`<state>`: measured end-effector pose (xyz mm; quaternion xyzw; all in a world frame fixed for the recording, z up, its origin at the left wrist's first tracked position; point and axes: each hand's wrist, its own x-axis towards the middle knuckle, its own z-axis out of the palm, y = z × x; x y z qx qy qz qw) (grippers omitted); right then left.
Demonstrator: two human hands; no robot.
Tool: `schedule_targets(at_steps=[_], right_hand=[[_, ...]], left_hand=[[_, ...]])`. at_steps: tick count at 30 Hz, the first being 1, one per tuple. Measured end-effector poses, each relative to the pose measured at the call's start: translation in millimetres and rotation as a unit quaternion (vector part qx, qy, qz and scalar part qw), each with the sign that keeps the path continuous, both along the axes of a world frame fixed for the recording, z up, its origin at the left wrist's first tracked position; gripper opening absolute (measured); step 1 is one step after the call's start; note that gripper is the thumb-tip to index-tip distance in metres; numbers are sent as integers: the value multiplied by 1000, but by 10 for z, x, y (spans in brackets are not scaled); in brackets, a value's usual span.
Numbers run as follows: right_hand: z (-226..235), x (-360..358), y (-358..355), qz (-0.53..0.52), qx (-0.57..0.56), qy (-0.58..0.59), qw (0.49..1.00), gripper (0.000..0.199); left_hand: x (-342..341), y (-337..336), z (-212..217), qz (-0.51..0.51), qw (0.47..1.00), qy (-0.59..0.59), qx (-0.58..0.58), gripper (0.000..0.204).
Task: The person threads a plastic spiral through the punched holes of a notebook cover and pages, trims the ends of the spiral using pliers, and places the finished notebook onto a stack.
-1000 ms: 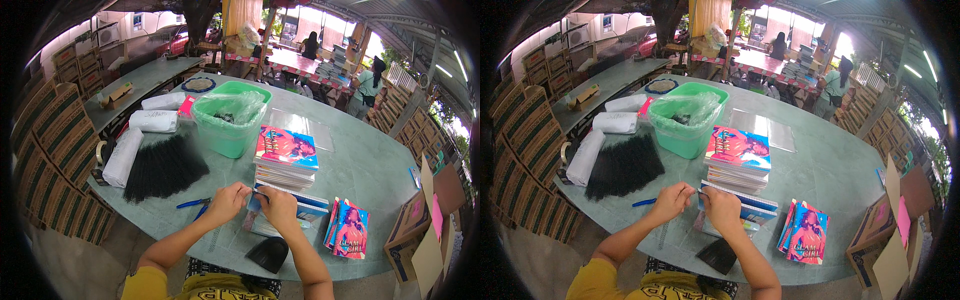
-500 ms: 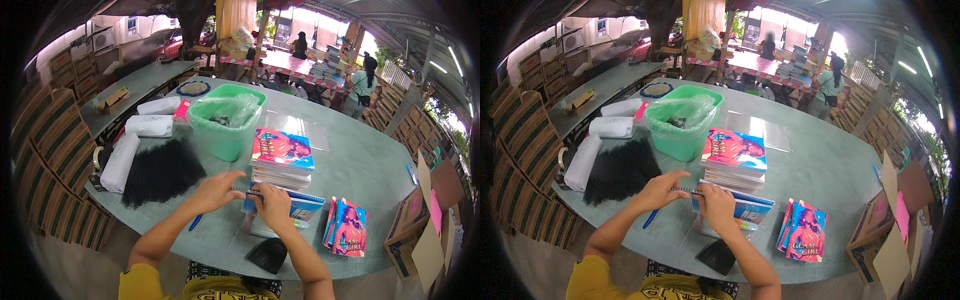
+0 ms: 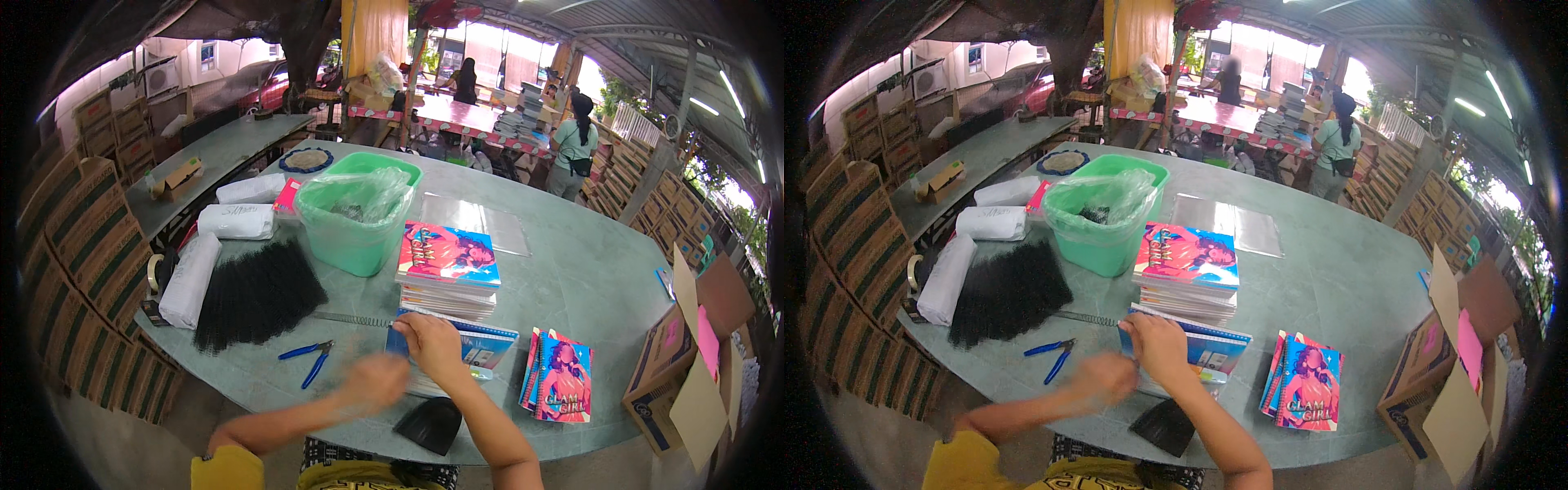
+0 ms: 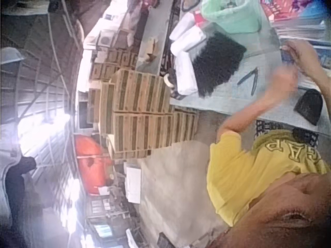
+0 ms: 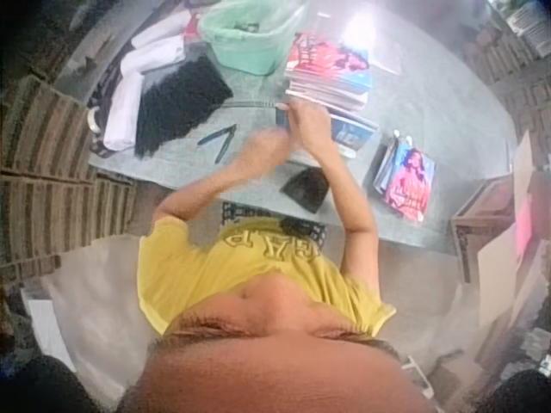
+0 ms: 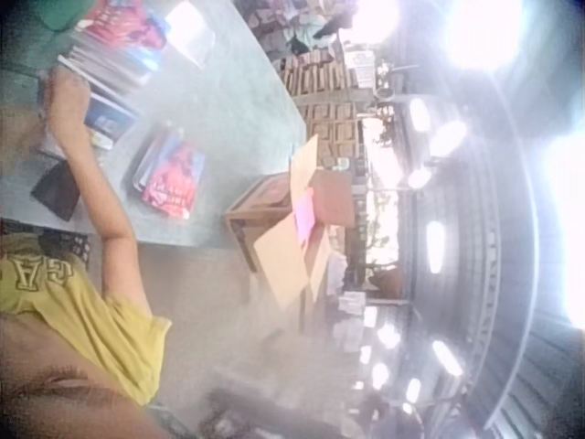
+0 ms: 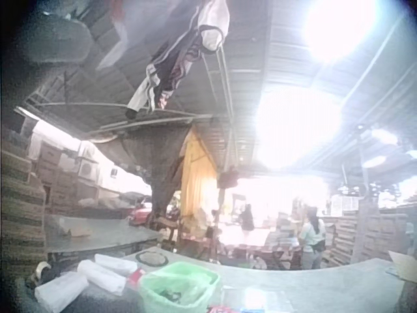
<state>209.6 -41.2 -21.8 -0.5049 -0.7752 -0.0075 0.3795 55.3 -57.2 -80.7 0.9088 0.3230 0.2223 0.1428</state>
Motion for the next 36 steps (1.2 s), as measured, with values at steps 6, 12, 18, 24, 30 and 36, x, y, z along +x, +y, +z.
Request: schedule_targets(at_steps=[6,12,18,24,30,36], right_hand=[[73,23,-163,-50,30,9,998,18],[57,699,-443,-84,-10,-12,996,13],[54,629,-464,-92,-11,10,996,12],[-2,605,-402,-85,26,3,996,10],[-42,532,-435,-82,22,6,996,10],[-17,541,-462,-91,12,7,996,9]], left_hand=[[463,-384,-543,-65,966,-104,-226,42],[-194,166,589,180,935,-287,102,26],[-272,184,800,183,925,-281,177,28],[-159,231,611,85,953,-252,147,33],[-78,209,512,66,963,-251,69,27],[-120,190,822,142,896,-339,247,34]])
